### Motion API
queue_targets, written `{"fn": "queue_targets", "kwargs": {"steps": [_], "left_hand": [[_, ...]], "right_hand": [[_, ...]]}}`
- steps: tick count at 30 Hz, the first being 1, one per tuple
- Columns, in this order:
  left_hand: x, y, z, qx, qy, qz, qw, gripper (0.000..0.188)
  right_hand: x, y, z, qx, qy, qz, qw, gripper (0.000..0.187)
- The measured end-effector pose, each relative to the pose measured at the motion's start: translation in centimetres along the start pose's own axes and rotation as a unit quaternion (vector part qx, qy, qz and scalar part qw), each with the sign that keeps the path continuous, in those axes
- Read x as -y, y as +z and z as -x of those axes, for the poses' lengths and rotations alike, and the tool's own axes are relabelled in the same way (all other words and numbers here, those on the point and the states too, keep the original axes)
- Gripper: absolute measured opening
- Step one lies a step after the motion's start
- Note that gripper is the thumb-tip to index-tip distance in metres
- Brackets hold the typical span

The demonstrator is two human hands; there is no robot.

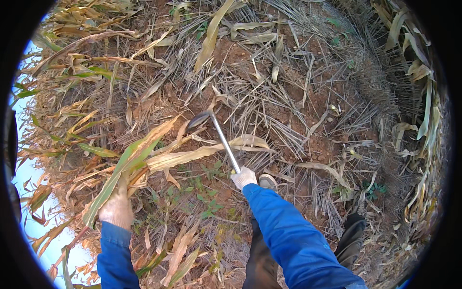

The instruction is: The person uses a sickle to cut dry corn stalks at their base in a field. They repeatedly grasp stalks with one hand and swing the sickle to sever them, then drop the cut stalks to the ground. The person briefly adjusts the head-mounted camera mid-episode before resuming cutting.

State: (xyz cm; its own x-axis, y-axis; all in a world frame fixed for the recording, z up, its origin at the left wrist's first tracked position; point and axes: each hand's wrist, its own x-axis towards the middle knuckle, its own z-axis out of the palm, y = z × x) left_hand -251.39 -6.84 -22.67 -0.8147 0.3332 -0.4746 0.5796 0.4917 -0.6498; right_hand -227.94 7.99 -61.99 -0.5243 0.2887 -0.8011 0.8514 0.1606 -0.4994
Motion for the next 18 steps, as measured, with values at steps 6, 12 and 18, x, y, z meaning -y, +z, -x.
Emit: {"fn": "queue_targets", "kwargs": {"steps": [6,12,18], "left_hand": [[-0.7,-0.2,0.1,0.038,-0.002,-0.044,0.998,0.089],[-1.8,-1.5,0.6,0.035,0.011,-0.039,0.999,0.090],[-2.3,-2.1,1.1,0.166,-0.024,0.024,0.986,0.082]], "right_hand": [[-3.2,0.2,0.9,0.026,0.034,-0.035,0.998,0.051],[-4.2,0.0,-0.9,0.006,0.059,0.018,0.998,0.043],[-4.9,-1.7,-0.1,-0.003,0.037,0.015,0.999,0.043]]}}
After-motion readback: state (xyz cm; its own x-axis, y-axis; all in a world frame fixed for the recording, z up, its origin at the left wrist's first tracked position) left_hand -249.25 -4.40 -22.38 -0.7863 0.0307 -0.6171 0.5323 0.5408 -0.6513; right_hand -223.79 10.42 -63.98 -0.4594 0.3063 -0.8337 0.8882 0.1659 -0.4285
